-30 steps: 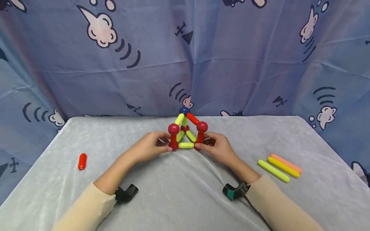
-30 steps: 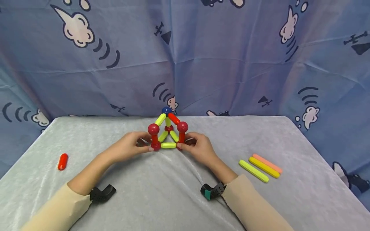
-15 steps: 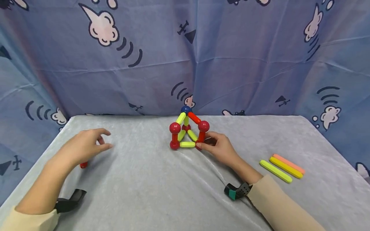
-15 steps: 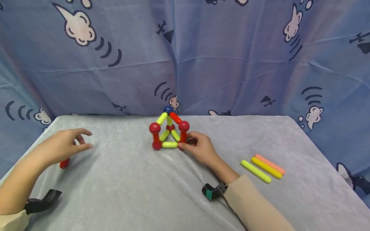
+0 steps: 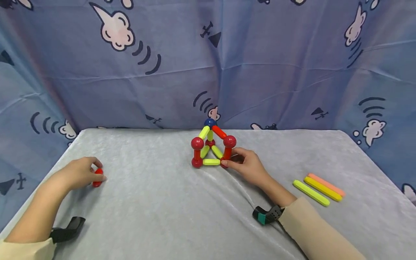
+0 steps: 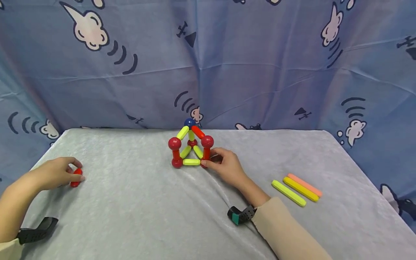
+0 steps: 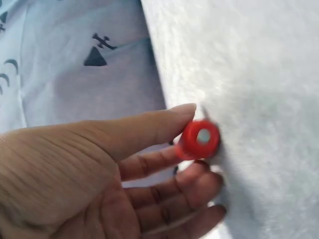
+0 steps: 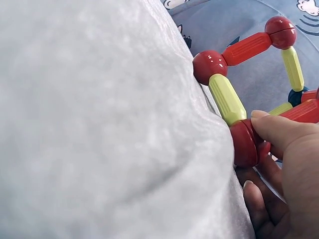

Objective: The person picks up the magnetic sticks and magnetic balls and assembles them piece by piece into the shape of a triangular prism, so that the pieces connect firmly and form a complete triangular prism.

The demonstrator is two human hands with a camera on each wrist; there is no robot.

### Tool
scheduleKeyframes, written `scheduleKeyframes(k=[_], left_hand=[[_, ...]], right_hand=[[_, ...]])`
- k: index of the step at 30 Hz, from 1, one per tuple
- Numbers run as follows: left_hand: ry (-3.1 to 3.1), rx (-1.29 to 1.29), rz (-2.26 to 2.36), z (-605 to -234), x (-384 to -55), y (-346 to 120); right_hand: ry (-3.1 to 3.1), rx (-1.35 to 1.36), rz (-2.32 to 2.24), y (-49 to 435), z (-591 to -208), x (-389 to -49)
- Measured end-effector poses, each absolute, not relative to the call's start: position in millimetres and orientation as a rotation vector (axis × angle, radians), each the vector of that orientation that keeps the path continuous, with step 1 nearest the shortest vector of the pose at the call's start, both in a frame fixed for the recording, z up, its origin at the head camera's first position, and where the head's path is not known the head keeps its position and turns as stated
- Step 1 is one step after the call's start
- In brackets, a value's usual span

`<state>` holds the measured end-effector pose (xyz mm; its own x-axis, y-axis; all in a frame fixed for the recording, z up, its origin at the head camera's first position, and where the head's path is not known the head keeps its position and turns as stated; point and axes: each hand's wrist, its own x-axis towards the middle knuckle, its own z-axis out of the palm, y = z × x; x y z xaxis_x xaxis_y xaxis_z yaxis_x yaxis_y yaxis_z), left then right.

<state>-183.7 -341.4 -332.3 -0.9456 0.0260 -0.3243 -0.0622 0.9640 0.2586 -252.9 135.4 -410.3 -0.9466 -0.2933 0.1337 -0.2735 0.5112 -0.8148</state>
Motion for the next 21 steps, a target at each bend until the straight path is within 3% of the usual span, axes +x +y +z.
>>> scheduleKeyframes(k=[10, 21], left_hand=[[2.893, 0.235, 0.418, -338.8, -191.1, -331.3], [3.048, 0.558, 0.633, -294.3, -199.8, -242.7]], right_hand=[[2.679, -0.563, -1.444, 136.6, -409.6, -253.9], [2.652, -0.561, -1.409, 136.8, -409.8, -255.3]])
